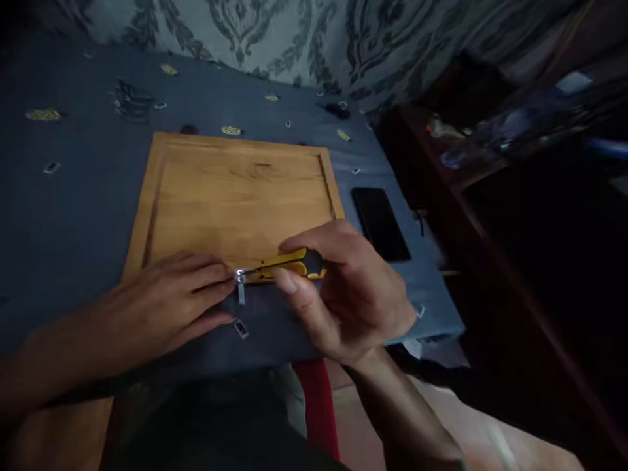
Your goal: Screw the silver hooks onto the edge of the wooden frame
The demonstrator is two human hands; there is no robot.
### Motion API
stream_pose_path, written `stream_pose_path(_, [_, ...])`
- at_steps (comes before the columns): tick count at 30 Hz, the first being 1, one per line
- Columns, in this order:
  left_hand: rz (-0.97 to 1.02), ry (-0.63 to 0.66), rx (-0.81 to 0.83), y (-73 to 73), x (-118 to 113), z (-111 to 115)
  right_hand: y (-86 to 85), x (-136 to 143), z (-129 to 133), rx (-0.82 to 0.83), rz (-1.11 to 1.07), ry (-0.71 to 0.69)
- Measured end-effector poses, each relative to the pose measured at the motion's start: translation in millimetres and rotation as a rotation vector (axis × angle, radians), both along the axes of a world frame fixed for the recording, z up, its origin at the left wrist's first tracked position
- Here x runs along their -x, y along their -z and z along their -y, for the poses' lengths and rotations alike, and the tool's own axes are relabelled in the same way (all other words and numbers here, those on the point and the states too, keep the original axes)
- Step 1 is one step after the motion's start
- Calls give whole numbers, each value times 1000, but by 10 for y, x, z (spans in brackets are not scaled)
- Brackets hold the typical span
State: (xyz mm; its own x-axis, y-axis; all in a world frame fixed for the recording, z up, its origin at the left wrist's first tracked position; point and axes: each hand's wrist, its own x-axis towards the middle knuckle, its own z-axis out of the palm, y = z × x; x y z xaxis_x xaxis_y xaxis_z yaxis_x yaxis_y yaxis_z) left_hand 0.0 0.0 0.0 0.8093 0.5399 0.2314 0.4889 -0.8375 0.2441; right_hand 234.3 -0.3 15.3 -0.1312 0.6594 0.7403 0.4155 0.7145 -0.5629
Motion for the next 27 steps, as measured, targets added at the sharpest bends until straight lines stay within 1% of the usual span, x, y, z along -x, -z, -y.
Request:
stream_pose_path(5, [8,5,6,40,-1,-36,14,40,4,-31,-31,71])
stream_pose_path(9, [-6,4,38,41,8,-38,25,43,-3,-38,-36,78])
stream_pose_path(14, [3,6,25,35,-4,-38,44,49,17,-16,-52,94])
stream_pose_path(21, [22,3,11,42,-3,-41,57,67,13,24,-61,35])
stream_pose_path(27, [7,8,28,43,-3,-47,4,71,-18,23,5,-18])
